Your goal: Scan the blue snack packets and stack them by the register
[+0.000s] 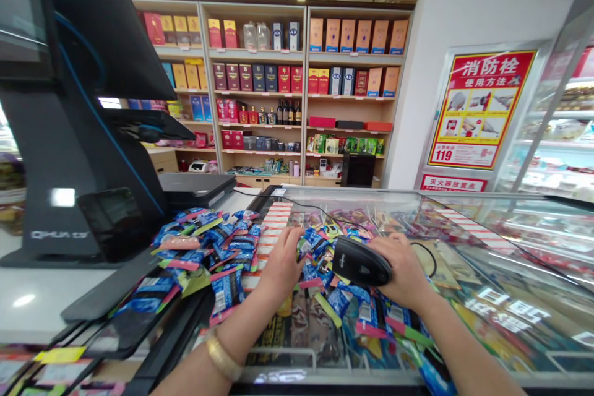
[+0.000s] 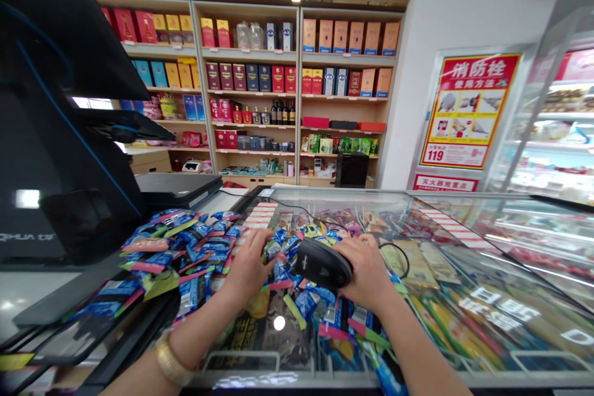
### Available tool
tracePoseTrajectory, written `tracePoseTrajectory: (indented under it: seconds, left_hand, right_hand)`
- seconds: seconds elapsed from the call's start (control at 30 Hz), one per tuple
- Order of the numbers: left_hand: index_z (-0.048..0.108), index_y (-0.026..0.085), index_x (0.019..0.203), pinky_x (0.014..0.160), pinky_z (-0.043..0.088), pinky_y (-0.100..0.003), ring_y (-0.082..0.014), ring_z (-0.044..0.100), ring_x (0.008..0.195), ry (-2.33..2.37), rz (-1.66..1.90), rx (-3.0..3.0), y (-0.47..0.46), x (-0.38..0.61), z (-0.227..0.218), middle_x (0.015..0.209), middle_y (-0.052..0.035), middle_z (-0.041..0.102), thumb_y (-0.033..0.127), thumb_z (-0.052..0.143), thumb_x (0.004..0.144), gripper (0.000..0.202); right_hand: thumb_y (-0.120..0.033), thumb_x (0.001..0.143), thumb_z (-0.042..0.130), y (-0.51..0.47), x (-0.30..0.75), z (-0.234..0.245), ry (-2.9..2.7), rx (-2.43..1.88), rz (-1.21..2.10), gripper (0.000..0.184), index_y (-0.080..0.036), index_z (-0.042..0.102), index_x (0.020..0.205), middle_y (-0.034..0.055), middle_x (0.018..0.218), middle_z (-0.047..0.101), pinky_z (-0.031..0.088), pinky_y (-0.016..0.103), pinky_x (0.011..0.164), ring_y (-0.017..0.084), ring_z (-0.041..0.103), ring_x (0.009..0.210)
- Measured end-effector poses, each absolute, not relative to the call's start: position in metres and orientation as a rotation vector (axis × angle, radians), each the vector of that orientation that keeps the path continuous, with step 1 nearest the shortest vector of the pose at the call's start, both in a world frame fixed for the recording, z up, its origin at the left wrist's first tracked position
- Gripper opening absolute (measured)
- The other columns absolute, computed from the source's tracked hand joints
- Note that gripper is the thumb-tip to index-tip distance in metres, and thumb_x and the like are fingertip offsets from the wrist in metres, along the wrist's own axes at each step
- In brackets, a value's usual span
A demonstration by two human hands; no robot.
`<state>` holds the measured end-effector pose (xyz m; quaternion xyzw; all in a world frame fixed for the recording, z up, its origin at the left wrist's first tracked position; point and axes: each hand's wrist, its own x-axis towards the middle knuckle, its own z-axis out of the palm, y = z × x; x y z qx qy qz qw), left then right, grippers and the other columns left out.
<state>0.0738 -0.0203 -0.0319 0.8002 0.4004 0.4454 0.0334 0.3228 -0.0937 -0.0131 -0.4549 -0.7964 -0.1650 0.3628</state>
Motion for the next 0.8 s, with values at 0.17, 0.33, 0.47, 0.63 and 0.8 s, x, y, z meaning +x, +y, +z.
tracePoseTrajectory:
  seconds: [0.17,0.33,0.47,0.63,0.8]
  left_hand:
    - [0.052,0.022,0.100,0.084,0.049,-0.033,-0.0196,0.061,0.092,1.317,1.379,2.190,-0.022,0.079,-0.030,0.096,-0.0010,0.062,0.022,0.068,0.069,0.035]
    - [0.062,0.020,0.095,0.083,0.049,-0.034,-0.0206,0.060,0.090,1.333,1.234,2.212,-0.017,0.084,-0.040,0.094,-0.0038,0.063,0.033,0.068,0.073,0.026]
    - [0.068,0.021,0.105,0.095,0.044,-0.044,-0.0282,0.057,0.108,1.425,1.108,2.393,-0.015,0.085,-0.048,0.116,-0.0119,0.060,0.038,0.061,0.080,0.031]
    - [0.057,0.023,0.127,0.099,0.041,-0.047,-0.0297,0.051,0.120,1.513,1.035,2.503,-0.028,0.066,-0.028,0.130,-0.0132,0.052,0.037,0.058,0.082,0.047]
    - [0.050,0.021,0.134,0.097,0.044,-0.041,-0.0289,0.053,0.117,1.802,0.797,2.520,-0.053,0.007,-0.011,0.132,-0.0139,0.049,0.029,0.063,0.075,0.061]
  right_hand:
    - [-0.024,0.068,0.053,-0.089,0.337,-0.017,-1.981,-1.211,-0.554,0.026,-0.022,0.063,0.092,0.0015,0.079,0.065,0.032,0.033,0.076,0.018,0.059,0.075]
    - [-0.026,0.070,0.052,-0.082,0.354,-0.023,-1.854,-1.254,-0.684,0.031,-0.022,0.064,0.098,0.0059,0.090,0.069,0.036,0.036,0.080,0.023,0.062,0.087]
    - [-0.024,0.070,0.051,-0.080,0.357,-0.026,-1.845,-1.251,-0.705,0.029,-0.021,0.064,0.096,0.0067,0.093,0.070,0.038,0.036,0.079,0.023,0.063,0.089]
    - [-0.024,0.069,0.051,-0.078,0.359,-0.028,-1.842,-1.256,-0.719,0.030,-0.021,0.064,0.097,0.0067,0.094,0.071,0.038,0.036,0.079,0.023,0.064,0.089]
    - [-0.025,0.071,0.052,-0.076,0.363,-0.030,-1.844,-1.273,-0.713,0.028,-0.021,0.064,0.096,0.0070,0.096,0.071,0.038,0.037,0.079,0.023,0.064,0.089]
